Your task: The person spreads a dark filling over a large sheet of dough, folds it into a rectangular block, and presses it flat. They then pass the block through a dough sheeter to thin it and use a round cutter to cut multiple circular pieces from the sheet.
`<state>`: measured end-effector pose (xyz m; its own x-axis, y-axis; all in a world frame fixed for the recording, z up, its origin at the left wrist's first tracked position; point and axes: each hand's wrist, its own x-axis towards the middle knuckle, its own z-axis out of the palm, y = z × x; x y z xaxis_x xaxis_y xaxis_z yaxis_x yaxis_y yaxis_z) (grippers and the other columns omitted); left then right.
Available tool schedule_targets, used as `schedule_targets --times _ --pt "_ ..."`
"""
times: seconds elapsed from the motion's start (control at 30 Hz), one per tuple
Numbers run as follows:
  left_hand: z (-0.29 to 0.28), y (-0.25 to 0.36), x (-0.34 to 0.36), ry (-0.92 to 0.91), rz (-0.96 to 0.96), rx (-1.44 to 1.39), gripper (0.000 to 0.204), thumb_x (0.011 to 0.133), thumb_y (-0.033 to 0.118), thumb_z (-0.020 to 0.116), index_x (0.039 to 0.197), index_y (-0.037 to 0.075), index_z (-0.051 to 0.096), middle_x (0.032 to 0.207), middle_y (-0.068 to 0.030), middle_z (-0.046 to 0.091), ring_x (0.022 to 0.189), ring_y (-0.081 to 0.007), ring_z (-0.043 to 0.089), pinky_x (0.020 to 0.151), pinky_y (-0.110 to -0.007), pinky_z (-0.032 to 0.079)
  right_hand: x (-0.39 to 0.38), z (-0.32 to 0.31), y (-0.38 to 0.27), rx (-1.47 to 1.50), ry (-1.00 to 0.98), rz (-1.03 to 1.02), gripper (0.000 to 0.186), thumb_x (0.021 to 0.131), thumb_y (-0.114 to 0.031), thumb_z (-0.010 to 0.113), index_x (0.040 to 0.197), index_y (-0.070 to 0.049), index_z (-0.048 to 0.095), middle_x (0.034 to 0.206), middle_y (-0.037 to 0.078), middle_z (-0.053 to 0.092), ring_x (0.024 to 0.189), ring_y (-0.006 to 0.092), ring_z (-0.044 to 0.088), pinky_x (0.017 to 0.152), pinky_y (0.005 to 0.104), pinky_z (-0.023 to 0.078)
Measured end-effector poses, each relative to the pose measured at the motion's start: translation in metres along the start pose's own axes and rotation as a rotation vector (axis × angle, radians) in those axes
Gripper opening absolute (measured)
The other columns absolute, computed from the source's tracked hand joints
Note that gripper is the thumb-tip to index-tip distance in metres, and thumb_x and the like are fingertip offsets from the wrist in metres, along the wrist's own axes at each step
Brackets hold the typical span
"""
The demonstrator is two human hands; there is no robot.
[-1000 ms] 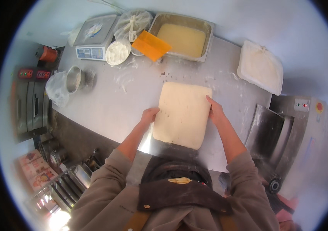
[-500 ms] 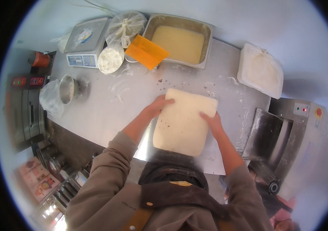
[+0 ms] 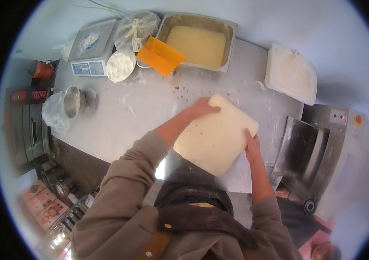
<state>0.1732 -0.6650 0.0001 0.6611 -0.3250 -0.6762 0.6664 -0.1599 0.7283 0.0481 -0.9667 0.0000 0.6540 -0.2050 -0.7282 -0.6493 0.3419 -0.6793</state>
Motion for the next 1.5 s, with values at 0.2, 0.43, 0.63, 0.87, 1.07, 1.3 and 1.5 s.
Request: schedule_targets --times 0.2,0.43,0.63,0.87,1.07,1.3,1.5 --pt "-0.038 -0.061 -0.057 0.023 -0.031 0.517 0.055 0.088 0.041 0.087 0.118 -0.005 0.080 0.109 -0.0157 0.080 0.102 -0.0223 0.075 0.091 -0.040 0.059 -0.053 -0.005 0.036 -0.213 -0.038 0.131 0.062 0.099 -0.032 0.085 0.143 0.004 0.060 0.134 0.016 0.072 0.117 0.0222 0.072 0.100 0.0360 0.059" --pt "-0.013 -0.138 -0.137 0.033 -0.242 -0.067 0.061 0.095 0.032 0.085 0.143 -0.002 0.067 0.129 -0.0164 0.076 0.116 -0.0274 0.074 0.098 -0.042 0.061 -0.067 0.009 0.051 -0.237 -0.076 0.009 0.063 0.093 -0.029 0.089 0.139 0.006 0.063 0.131 0.017 0.074 0.115 0.0233 0.073 0.098 0.0382 0.058" --pt "0.036 -0.161 -0.150 -0.080 -0.329 -0.550 0.066 0.108 0.022 0.072 0.162 -0.002 0.044 0.152 -0.0200 0.061 0.132 -0.0333 0.067 0.108 -0.050 0.061 -0.052 -0.006 0.006 -0.446 -0.082 -0.002 0.055 0.092 -0.031 0.091 0.129 0.006 0.071 0.113 0.013 0.080 0.094 0.0192 0.077 0.081 0.0344 0.061" --pt "0.130 -0.175 -0.139 0.024 -0.233 -0.732 0.062 0.111 0.022 0.068 0.161 -0.005 0.044 0.152 -0.0221 0.060 0.132 -0.0349 0.067 0.106 -0.052 0.062 -0.010 -0.044 -0.022 -0.571 -0.051 -0.170 0.054 0.097 -0.037 0.086 0.124 0.008 0.072 0.109 0.018 0.081 0.095 0.0249 0.077 0.083 0.0387 0.061" --pt "0.074 -0.171 -0.158 0.117 -0.283 -0.501 0.052 0.107 0.022 0.075 0.148 -0.005 0.060 0.136 -0.0200 0.072 0.124 -0.0314 0.072 0.097 -0.048 0.065 -0.045 -0.013 0.055 -0.619 0.174 -0.316 0.059 0.108 -0.044 0.070 0.141 0.004 0.060 0.131 0.027 0.071 0.121 0.0401 0.069 0.106 0.0473 0.052" --pt "0.088 -0.176 -0.169 0.271 -0.131 -0.112 0.055 0.100 0.024 0.081 0.143 -0.006 0.064 0.127 -0.0175 0.076 0.108 -0.0244 0.075 0.094 -0.039 0.061 -0.060 -0.003 0.038 -0.824 0.296 -0.561 0.067 0.104 -0.038 0.073 0.153 0.001 0.052 0.149 0.029 0.057 0.141 0.0444 0.053 0.118 0.0548 0.041" --pt "0.084 -0.131 -0.179 0.695 -0.073 0.283 0.063 0.093 0.024 0.084 0.144 -0.004 0.062 0.129 -0.0207 0.072 0.117 -0.0291 0.071 0.100 -0.042 0.057 -0.030 0.040 -0.001 -1.264 -0.122 -1.146 0.080 0.099 -0.037 0.075 0.163 -0.001 0.044 0.166 0.023 0.046 0.157 0.0390 0.040 0.132 0.0597 0.025"
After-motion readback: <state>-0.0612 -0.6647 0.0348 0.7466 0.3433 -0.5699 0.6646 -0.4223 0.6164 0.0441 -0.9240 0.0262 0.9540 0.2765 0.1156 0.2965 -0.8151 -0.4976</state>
